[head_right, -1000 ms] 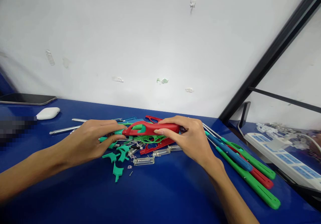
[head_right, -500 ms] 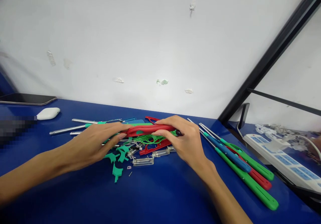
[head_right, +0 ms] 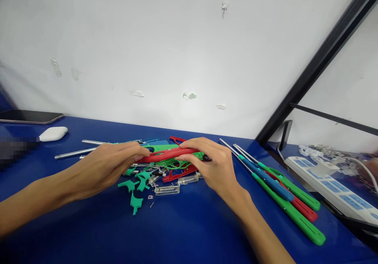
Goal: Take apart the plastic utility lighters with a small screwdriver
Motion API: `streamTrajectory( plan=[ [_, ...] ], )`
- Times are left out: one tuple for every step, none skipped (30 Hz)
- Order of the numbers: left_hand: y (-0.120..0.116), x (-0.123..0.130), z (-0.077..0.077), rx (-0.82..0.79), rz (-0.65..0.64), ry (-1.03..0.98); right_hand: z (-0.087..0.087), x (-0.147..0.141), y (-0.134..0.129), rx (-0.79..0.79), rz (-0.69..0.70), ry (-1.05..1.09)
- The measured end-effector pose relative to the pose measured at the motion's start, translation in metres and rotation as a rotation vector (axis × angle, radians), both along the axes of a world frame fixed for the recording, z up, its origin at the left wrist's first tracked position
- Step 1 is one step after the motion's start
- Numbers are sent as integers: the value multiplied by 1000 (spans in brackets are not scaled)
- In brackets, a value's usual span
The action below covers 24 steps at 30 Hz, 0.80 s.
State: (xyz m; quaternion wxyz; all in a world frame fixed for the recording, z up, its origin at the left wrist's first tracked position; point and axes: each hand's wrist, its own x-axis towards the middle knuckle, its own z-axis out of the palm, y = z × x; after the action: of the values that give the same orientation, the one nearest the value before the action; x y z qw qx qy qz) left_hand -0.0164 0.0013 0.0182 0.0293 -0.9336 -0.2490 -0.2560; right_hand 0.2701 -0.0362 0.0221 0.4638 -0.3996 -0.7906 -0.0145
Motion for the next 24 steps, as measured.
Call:
streamTrajectory(
  plan=[
    [0, 0, 0, 7, 1, 3, 0, 0, 0, -1, -3, -1],
    [1, 0, 0, 13, 2, 7, 0, 1, 0, -3, -5, -1],
    [1, 0, 0, 20, 3, 11, 0, 1, 0, -3, -5, -1],
    [2, 0, 0, 27, 5, 14, 0, 1, 0, -5, -5, -1],
    [2, 0, 0, 33, 6, 18, 0, 1, 0, -6, -6, 0],
    [2, 0, 0, 39, 9, 22, 0, 1, 1, -10, -9, 1],
    [2, 0, -1, 46, 12, 26, 0, 1, 1, -15, -11, 1],
    [2, 0, -1, 55, 16, 31, 0, 1, 1, -23, -14, 2],
    [1, 0, -2, 65, 21, 39, 0, 0, 0, -34, -19, 4],
    [1, 0, -2, 77, 28, 48, 1, 0, 0, -47, -26, 6],
    [1, -1, -3, 91, 35, 56, 1, -1, -1, -63, -35, 11],
    [2, -1, -4, 107, 44, 64, 1, -2, -1, -82, -49, 20],
    [2, -1, -5, 124, 55, 70, 2, -3, -2, -101, -67, 32],
    [3, -2, -7, 142, 69, 75, 3, -3, -3, -118, -90, 45],
    [3, -2, -8, 161, 82, 80, 4, -4, -4, -145, -113, 64],
    [4, -2, -9, 181, 95, 86, 5, -5, -4, -192, -132, 92],
    [5, -1, -10, 199, 106, 93, 7, -5, -5, -262, -139, 131],
    [5, -1, -11, 215, 117, 99, 8, -6, -5, -348, -128, 178],
    [6, 0, -13, 230, 129, 104, 10, -6, -5, -443, -99, 229],
    [6, 1, -14, 243, 140, 108, 12, -5, -6, -532, -61, 276],
    [6, 2, -15, 254, 152, 112, 13, -5, -6, -601, -22, 318],
    [6, 3, -16, 264, 162, 115, 15, -5, -6, -649, 14, 350],
    [6, 5, -16, 273, 170, 122, 15, -5, -6, -688, 39, 377],
    [5, 6, -17, 282, 176, 130, 16, -5, -6, -722, 56, 403]
  ],
)
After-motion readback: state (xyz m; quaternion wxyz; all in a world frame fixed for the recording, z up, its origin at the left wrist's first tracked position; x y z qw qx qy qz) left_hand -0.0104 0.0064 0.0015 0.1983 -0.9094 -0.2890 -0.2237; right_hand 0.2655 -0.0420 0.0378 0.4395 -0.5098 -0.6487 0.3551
